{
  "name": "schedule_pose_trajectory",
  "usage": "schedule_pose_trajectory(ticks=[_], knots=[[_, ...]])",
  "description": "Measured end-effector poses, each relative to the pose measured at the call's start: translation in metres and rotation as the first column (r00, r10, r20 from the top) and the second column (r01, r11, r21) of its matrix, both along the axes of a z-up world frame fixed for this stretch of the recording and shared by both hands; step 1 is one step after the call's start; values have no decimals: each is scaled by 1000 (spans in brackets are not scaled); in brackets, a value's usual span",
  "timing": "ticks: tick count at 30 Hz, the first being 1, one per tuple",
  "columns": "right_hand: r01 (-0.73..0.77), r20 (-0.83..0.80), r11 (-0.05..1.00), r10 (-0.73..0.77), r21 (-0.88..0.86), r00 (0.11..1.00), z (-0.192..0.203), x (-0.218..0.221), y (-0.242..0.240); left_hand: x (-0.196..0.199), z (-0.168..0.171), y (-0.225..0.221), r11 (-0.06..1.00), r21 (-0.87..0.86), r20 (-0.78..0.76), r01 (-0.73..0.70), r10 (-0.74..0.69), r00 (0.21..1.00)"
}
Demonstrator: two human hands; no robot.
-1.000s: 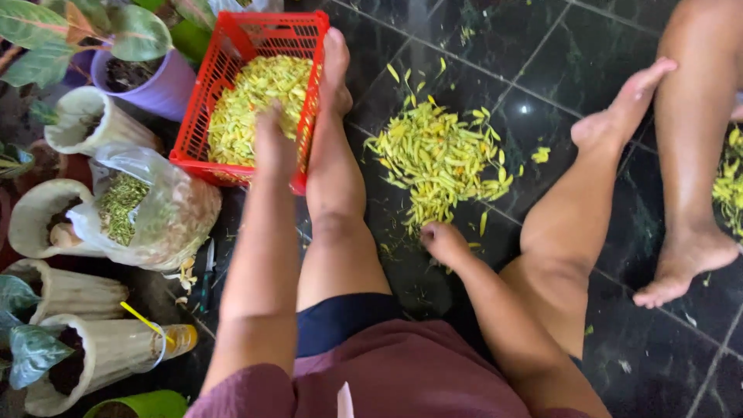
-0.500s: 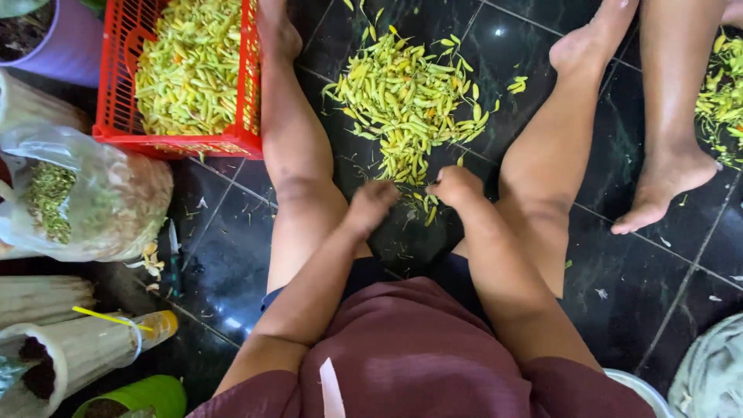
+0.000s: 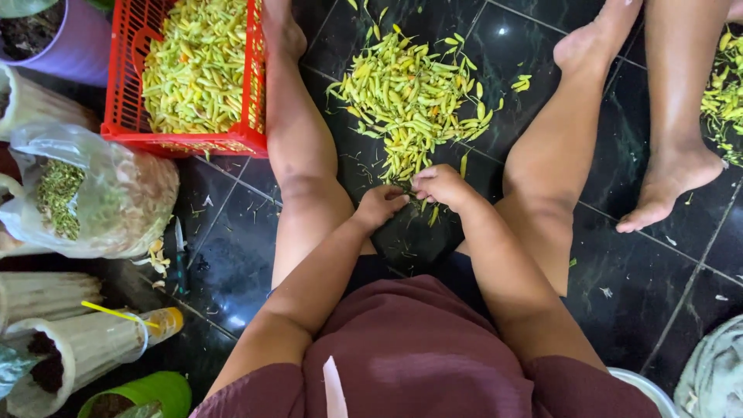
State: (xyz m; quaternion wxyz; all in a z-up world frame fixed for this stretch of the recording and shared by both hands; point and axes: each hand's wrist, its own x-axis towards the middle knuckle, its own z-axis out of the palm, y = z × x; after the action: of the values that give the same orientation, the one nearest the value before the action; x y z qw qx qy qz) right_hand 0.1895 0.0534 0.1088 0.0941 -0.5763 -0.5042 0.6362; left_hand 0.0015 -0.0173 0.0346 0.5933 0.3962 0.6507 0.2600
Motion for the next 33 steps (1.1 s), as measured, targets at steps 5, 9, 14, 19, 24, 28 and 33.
schedule_pose_trajectory(ticks=[5,9,14,19,24,28,33], knots=[[-326,429,912,198,249,881,16,7,-3,-6,11,1,996,0,-194,91,-90,977],[-451,594,885,304,112,744,13,4,-6,-4,20,1,984,-6,-241,179,-175,955],[-338,363,929,266,151,893,-3,3,-2,6,44,-5,975,-3,-196,220,-217,956],[-14,-11,1000,13,-25,1000,-18,-9,-8,10,28,-3,973,38,-174,228,-218,960],[-245,190,879,181,408,965,-14,-17,-12,3,-22,2,969,125,-302,213,-168,939],[-611,534,472,303,636,789,-43,-23,-14,-3,-41,8,968,58,-387,244,-203,899],[-618,653,317,-6,720,757,-79,-9,-2,4,0,-1,967,44,-328,252,-225,918]])
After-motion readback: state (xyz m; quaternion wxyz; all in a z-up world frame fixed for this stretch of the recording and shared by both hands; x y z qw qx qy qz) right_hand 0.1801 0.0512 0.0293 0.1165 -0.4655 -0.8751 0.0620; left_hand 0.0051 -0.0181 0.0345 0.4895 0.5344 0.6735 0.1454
